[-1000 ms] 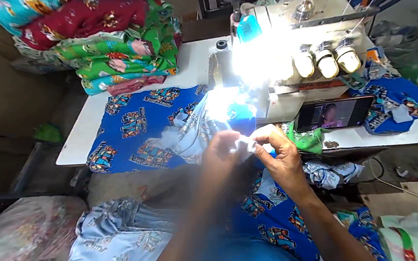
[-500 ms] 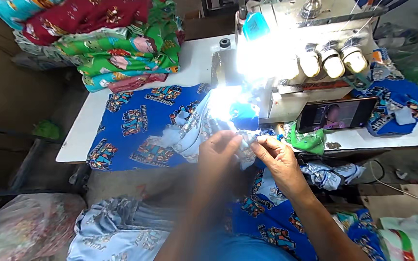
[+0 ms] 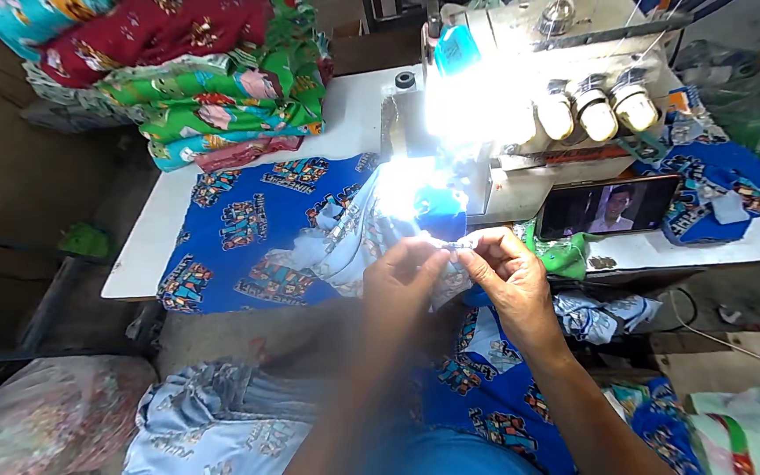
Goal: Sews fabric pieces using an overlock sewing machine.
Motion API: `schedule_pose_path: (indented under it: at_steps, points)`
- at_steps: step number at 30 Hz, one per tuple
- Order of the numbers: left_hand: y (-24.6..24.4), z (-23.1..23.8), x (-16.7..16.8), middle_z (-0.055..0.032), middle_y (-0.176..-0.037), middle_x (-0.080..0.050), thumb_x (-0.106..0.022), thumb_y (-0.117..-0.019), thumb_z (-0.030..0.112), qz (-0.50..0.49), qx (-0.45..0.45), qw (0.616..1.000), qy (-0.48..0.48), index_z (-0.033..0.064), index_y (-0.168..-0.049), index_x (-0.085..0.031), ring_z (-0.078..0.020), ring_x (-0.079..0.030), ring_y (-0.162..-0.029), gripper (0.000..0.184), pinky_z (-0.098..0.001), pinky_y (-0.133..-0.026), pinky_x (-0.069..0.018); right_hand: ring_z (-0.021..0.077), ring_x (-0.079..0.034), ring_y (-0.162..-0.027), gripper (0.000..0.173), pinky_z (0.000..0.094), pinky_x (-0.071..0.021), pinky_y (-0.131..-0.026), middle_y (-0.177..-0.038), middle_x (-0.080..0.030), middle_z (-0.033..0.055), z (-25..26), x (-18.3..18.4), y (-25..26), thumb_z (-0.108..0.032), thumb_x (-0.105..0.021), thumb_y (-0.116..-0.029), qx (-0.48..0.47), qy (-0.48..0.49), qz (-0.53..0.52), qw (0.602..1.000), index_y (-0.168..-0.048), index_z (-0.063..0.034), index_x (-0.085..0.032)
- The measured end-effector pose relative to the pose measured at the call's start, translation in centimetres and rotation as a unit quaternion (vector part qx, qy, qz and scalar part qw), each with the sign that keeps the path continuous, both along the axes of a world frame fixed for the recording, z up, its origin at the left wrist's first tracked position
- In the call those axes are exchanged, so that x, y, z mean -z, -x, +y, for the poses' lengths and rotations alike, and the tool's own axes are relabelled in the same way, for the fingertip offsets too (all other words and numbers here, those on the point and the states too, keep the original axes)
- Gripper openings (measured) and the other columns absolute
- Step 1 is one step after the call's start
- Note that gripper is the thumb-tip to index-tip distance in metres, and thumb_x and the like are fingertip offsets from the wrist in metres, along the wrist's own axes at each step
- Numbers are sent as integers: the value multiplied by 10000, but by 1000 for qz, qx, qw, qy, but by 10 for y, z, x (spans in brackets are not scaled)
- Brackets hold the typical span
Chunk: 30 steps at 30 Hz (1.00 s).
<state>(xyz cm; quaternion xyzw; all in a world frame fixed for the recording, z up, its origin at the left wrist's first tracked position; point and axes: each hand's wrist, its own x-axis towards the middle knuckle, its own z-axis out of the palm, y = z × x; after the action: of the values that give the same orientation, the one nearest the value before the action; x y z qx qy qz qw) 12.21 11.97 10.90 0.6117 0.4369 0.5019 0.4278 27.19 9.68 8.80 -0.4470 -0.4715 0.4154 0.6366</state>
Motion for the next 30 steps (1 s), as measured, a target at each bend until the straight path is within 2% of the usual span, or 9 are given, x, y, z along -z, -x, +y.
schedule_pose_path:
  at_steps: [3, 7, 9, 12, 15, 20, 23, 26, 30]
  points:
    - [-1, 0, 0, 81, -879, -702, -722, -920, 53, 8, -6, 1000, -15, 90, -1005, -705, 19, -660, -764, 94, -164, -699, -575, 46, -678, -812, 90, 209, -593, -742, -926, -694, -35, 0, -1, 0, -104, -654, -973, 5, 1, 1, 1000, -1061, -119, -669]
    - [0, 1, 0, 72, -932, -705, -699, -938, 81, 9, -3, 1000, -25, 106, -1011, -711, -5, -671, -829, 78, -188, -738, -581, 49, -669, -821, 69, 221, -592, -755, -923, -681, -34, 1, 0, 0, -98, -641, -977, 18, -4, -1, 1000, -1033, -118, -677]
    - [2, 3, 2, 74, -927, -701, -670, -948, 84, -21, -1, 1000, -13, 127, -1006, -713, -25, -672, -823, 84, -218, -749, -586, 35, -660, -850, 67, 215, -585, -781, -940, -672, -39, -1, -1, 2, -75, -628, -980, 16, -17, -1, 1000, -1026, -112, -659]
    - [1, 3, 4, 99, -889, -699, -655, -957, 78, -49, -8, 999, 13, 154, -999, -709, -7, -660, -773, 102, -198, -715, -573, 28, -656, -852, 66, 203, -584, -770, -950, -661, -22, -3, -4, 5, -72, -621, -984, 15, -23, -15, 1000, -1041, -86, -652]
    - [0, 2, 2, 101, -884, -715, -686, -935, 65, -44, 2, 999, 17, 147, -1009, -721, -3, -675, -775, 115, -192, -731, -585, 30, -668, -826, 66, 189, -582, -735, -923, -679, -14, -4, -6, 3, -73, -639, -971, 16, -12, -32, 999, -1032, -76, -666]
    - [-2, -1, 3, 87, -891, -733, -723, -912, 64, -39, 5, 999, -5, 147, -972, -739, -14, -691, -799, 103, -201, -748, -594, 65, -698, -863, 85, 212, -607, -776, -946, -713, 13, -5, -6, 2, -48, -708, -932, 5, -21, -16, 1000, -1017, -50, -711]
    - [0, -1, 4, 105, -917, -715, -719, -916, 81, -38, 14, 999, -13, 170, -966, -729, -3, -678, -820, 103, -188, -751, -584, 44, -677, -854, 73, 194, -588, -773, -946, -697, -6, -6, -2, 2, -46, -690, -942, 8, -34, -9, 999, -1012, -67, -686]
    - [3, 1, 2, 106, -908, -726, -695, -927, 66, -76, 29, 996, 22, 194, -960, -736, -8, -681, -804, 138, -196, -747, -585, 37, -658, -875, 57, 186, -572, -792, -960, -673, -12, -8, -2, 4, -53, -647, -973, -15, -42, -6, 999, -1024, -75, -659]
    - [6, 2, 3, 105, -920, -728, -701, -938, 79, -71, 36, 997, 13, 188, -961, -760, -11, -686, -808, 126, -199, -757, -594, 35, -653, -882, 61, 178, -565, -786, -965, -669, -6, -6, -3, 3, -61, -626, -990, -13, -43, -14, 999, -1026, -66, -674]
